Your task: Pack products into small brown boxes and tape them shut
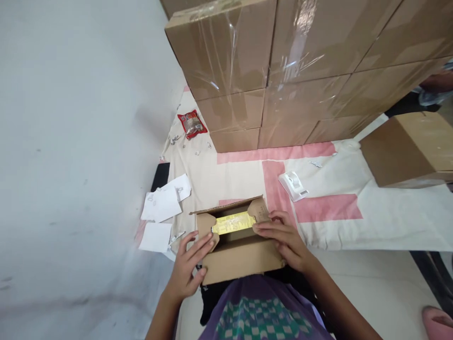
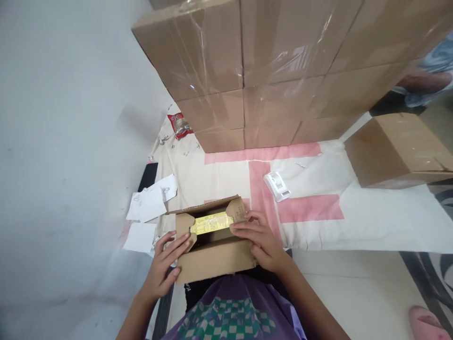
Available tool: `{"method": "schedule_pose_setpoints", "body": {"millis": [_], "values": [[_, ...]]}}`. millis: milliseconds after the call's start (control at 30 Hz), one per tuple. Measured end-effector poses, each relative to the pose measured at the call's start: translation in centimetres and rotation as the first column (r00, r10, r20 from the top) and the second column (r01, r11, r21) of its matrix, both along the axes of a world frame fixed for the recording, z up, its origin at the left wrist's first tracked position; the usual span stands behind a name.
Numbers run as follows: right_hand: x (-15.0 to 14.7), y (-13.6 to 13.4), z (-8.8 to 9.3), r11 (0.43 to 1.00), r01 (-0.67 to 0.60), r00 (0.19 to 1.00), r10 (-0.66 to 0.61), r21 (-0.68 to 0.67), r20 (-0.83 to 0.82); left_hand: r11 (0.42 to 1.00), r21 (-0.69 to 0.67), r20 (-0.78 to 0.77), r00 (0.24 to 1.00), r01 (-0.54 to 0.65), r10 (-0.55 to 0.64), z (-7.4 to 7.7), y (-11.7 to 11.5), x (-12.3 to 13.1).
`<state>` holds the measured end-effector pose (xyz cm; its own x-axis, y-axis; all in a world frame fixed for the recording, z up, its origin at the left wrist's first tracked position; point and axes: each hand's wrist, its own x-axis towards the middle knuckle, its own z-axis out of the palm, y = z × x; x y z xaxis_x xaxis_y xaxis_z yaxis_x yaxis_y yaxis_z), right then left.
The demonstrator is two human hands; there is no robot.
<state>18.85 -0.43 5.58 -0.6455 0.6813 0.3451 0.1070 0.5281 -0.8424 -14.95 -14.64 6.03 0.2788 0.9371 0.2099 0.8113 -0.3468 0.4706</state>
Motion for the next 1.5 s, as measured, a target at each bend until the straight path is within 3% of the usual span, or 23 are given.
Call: {"method": "schedule_pose_setpoints", "body": {"millis": [100,233,333,433,500,567,633,733,867,1133,1333,1500], "values": [[0.4,0.2,0.4,0.994,-0.025,0.997,0.018,-0.102,-0.070,0.999,0.025,0.034,0.999,0.031,-0.032,0.0,0.6,-0.2],[0.6,-0.2,0.1,0.999,-0.004,0.993,0.009,-0.039,0.117,1.000,-0.002,0.051,0.998,0.022,-0.022,-0.3,1.0,-0.5],[0.0,-0.8,-0.6,0.988,0.145,0.987,-0.140,-0.047,0.083,0.990,-0.019,0.246,0.959,-0.143,0.143,-1.0,1.3,0.3],[-1.4,-1.0,-1.2,0.921,0.375,0.921,-0.384,-0.107,-0.072,0.917,-0.094,0.399,0.829,-0.388,0.392,-1.5,2.1,1.7],[-2.3,-0.7,-1.0,0.906,0.412,0.905,-0.419,-0.097,-0.073,0.891,-0.110,0.424,0.790,-0.440,0.442,-1.5,2.8,2.3],[-3.1,-0.2,-0.5,0.928,0.369,0.929,-0.370,-0.054,-0.011,0.907,-0.090,0.425,0.808,-0.411,0.408,-1.2,3.5,2.4],[-3.5,0.3,-0.2,0.936,0.352,0.935,-0.352,0.021,0.026,0.928,-0.043,0.381,0.852,-0.371,0.358,-0.6,3.9,2.2],[-3.8,0.8,-0.4,0.895,0.421,0.907,-0.419,0.149,-0.046,0.937,0.103,0.221,0.926,-0.335,0.307,0.2,4.2,1.9],[-3.9,1.3,-1.3,0.855,0.461,0.888,-0.445,0.237,-0.119,0.962,0.214,-0.012,0.984,-0.171,0.177,1.5,4.6,2.7],[-3.8,2.3,-1.7,0.844,0.448,0.893,-0.408,0.293,-0.189,0.952,0.213,-0.212,0.941,-0.219,0.264,2.6,6.7,5.9],[-3.7,4.2,-2.1,0.868,0.437,0.893,-0.385,0.237,-0.234,0.963,0.181,-0.302,0.920,-0.202,0.250,2.9,8.6,6.5],[-3.1,4.7,-1.0,0.890,0.400,0.911,-0.360,0.218,-0.200,0.974,0.145,-0.349,0.912,-0.173,0.214,3.6,9.7,6.3]]}}
